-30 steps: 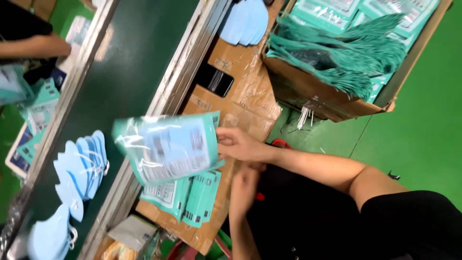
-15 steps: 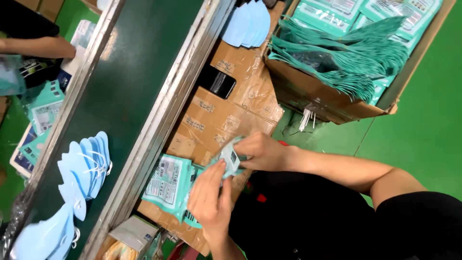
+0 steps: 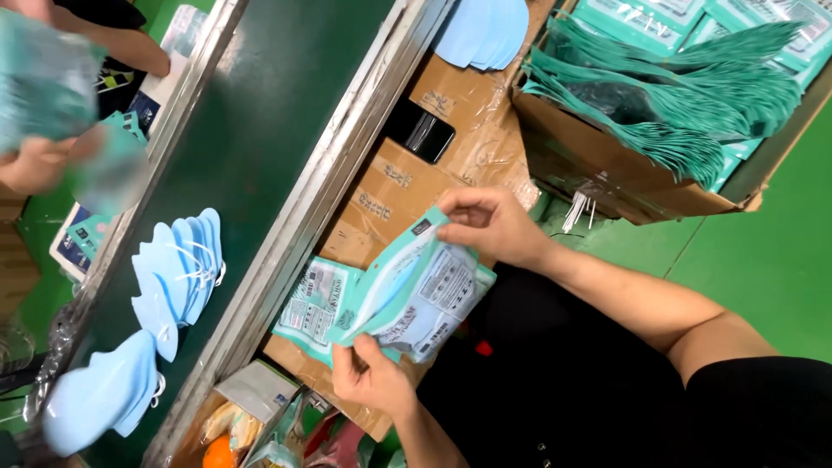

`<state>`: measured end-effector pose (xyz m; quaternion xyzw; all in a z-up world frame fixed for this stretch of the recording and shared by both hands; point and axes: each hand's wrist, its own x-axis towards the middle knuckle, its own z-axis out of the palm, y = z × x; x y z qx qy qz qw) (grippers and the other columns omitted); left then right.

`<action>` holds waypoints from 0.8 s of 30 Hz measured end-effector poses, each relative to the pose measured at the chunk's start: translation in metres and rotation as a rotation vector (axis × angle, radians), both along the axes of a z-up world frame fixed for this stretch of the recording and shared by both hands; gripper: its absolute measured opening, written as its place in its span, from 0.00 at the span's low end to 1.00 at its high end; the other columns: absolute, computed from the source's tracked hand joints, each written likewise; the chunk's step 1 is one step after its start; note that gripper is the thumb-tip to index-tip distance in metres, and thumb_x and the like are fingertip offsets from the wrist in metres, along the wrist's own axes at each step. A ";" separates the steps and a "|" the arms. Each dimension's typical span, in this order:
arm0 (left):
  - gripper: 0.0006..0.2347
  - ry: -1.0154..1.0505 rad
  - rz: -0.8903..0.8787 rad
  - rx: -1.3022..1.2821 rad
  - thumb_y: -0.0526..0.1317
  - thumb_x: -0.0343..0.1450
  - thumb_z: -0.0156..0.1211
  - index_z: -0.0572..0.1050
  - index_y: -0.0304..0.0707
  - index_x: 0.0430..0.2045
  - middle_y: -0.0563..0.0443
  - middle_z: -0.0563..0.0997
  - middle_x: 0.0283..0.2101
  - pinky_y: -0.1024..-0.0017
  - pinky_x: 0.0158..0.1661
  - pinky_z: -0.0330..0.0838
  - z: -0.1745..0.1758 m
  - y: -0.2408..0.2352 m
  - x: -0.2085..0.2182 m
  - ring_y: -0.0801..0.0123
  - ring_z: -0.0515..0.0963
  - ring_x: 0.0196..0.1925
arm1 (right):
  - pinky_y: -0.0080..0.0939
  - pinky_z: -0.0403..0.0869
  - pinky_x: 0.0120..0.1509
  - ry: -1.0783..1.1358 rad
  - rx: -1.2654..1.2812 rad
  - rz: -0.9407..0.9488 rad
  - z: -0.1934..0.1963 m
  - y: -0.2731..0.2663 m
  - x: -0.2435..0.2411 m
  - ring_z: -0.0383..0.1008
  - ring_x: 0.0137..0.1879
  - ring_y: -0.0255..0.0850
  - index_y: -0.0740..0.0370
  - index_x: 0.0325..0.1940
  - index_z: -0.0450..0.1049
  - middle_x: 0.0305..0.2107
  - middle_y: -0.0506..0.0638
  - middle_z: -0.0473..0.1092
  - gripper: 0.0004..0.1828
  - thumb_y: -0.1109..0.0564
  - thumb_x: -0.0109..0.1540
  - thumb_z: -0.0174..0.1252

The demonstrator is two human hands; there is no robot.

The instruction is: The person picks up face masks from a conveyor belt, inserts them into plastic packets by hand, and places the filled packets onto a stack on the work surface.

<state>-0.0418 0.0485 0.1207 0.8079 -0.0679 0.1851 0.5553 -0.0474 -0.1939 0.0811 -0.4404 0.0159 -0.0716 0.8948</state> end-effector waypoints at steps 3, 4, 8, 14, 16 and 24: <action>0.08 0.077 -0.037 -0.024 0.28 0.72 0.56 0.77 0.21 0.43 0.54 0.79 0.32 0.83 0.32 0.64 0.000 0.003 0.002 0.82 0.71 0.29 | 0.32 0.76 0.58 0.024 0.017 -0.001 -0.001 -0.005 -0.002 0.76 0.52 0.30 0.69 0.50 0.75 0.45 0.47 0.76 0.10 0.67 0.64 0.60; 0.08 0.077 -0.042 -0.025 0.28 0.72 0.56 0.77 0.21 0.43 0.54 0.79 0.32 0.83 0.32 0.64 0.005 -0.001 0.002 0.82 0.71 0.29 | 0.32 0.76 0.58 0.024 0.016 -0.006 -0.006 -0.006 -0.003 0.76 0.52 0.30 0.69 0.50 0.75 0.45 0.47 0.76 0.10 0.67 0.64 0.60; 0.06 -0.026 -0.133 0.056 0.26 0.73 0.58 0.77 0.23 0.41 0.52 0.79 0.38 0.82 0.34 0.66 0.009 -0.011 0.003 0.80 0.74 0.35 | 0.31 0.74 0.52 0.006 -0.064 -0.038 -0.025 -0.008 -0.006 0.73 0.47 0.28 0.68 0.47 0.73 0.39 0.44 0.73 0.06 0.66 0.66 0.62; 0.06 0.090 -0.062 0.036 0.27 0.70 0.58 0.78 0.25 0.38 0.51 0.79 0.36 0.82 0.27 0.61 -0.008 -0.021 0.000 0.82 0.71 0.28 | 0.30 0.72 0.48 0.015 -0.115 -0.087 -0.004 -0.003 -0.006 0.71 0.45 0.26 0.66 0.45 0.72 0.38 0.42 0.71 0.06 0.65 0.65 0.61; 0.06 0.115 -0.061 0.047 0.27 0.69 0.58 0.79 0.25 0.37 0.51 0.80 0.35 0.81 0.25 0.60 0.001 -0.033 0.000 0.81 0.71 0.27 | 0.30 0.73 0.52 -0.041 -0.240 -0.068 -0.013 -0.002 -0.005 0.72 0.49 0.27 0.67 0.45 0.73 0.40 0.42 0.72 0.09 0.67 0.62 0.63; 0.05 -0.006 -0.297 0.168 0.25 0.67 0.60 0.79 0.27 0.34 0.47 0.83 0.40 0.72 0.45 0.74 0.021 -0.050 0.000 0.66 0.80 0.42 | 0.33 0.73 0.51 -0.027 -0.218 0.051 0.006 -0.008 -0.013 0.75 0.46 0.28 0.63 0.38 0.79 0.36 0.44 0.76 0.06 0.62 0.59 0.68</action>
